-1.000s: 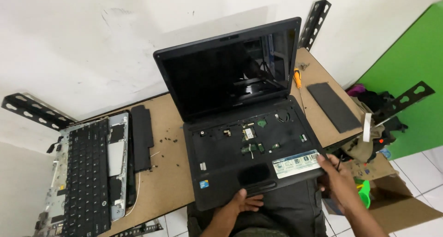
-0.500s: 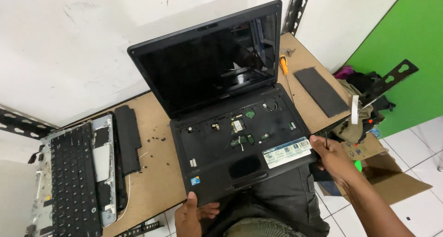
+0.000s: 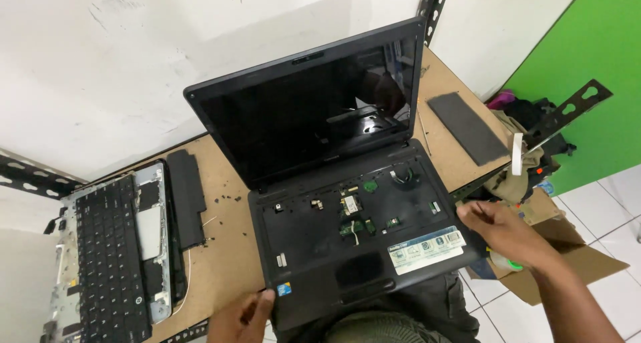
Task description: Connecting internal ribbon cables and assembling the chassis of a laptop during a repair process.
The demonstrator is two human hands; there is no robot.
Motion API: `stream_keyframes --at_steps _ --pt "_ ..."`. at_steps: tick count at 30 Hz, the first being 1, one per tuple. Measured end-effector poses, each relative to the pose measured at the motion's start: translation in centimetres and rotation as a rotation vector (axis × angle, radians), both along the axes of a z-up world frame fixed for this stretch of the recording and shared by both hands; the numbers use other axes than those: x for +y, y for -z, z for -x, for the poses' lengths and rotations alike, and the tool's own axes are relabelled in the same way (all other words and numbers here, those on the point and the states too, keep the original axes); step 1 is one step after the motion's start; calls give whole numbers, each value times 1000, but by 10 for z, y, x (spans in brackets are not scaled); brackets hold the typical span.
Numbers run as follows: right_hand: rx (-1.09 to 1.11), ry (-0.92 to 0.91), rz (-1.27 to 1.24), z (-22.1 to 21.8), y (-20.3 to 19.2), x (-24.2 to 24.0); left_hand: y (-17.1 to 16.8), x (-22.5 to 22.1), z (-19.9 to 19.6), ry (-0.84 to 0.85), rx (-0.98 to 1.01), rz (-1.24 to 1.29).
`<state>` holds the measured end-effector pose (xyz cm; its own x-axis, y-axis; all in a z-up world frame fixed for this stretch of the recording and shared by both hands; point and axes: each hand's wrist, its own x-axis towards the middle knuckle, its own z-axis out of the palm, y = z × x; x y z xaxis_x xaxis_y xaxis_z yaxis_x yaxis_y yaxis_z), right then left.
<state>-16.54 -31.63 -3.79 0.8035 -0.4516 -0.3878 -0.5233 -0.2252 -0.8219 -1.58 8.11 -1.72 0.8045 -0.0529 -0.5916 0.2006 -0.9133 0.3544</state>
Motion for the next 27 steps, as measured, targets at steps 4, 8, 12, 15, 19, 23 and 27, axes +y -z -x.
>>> stream_keyframes --at_steps 4,8,12,15,19,23,27 --pt "234 190 -108 -39 -35 21 -22 -18 -27 196 -166 14" --pt "266 216 -156 -46 -32 25 -15 -37 -55 320 -357 -14" --pt "-24 283 -295 -35 -3 26 -26 -49 -73 260 -332 8" --pt "-91 304 -284 -35 39 10 -32 -52 -90 212 -323 -33" --pt "-109 343 -311 -46 -18 48 -35 -66 -105 163 -391 143" --pt "-148 329 -254 -42 18 28 -25 -74 -129 134 -332 242" --pt "-104 257 -200 -44 -9 36 12 -65 -155 52 -269 355"
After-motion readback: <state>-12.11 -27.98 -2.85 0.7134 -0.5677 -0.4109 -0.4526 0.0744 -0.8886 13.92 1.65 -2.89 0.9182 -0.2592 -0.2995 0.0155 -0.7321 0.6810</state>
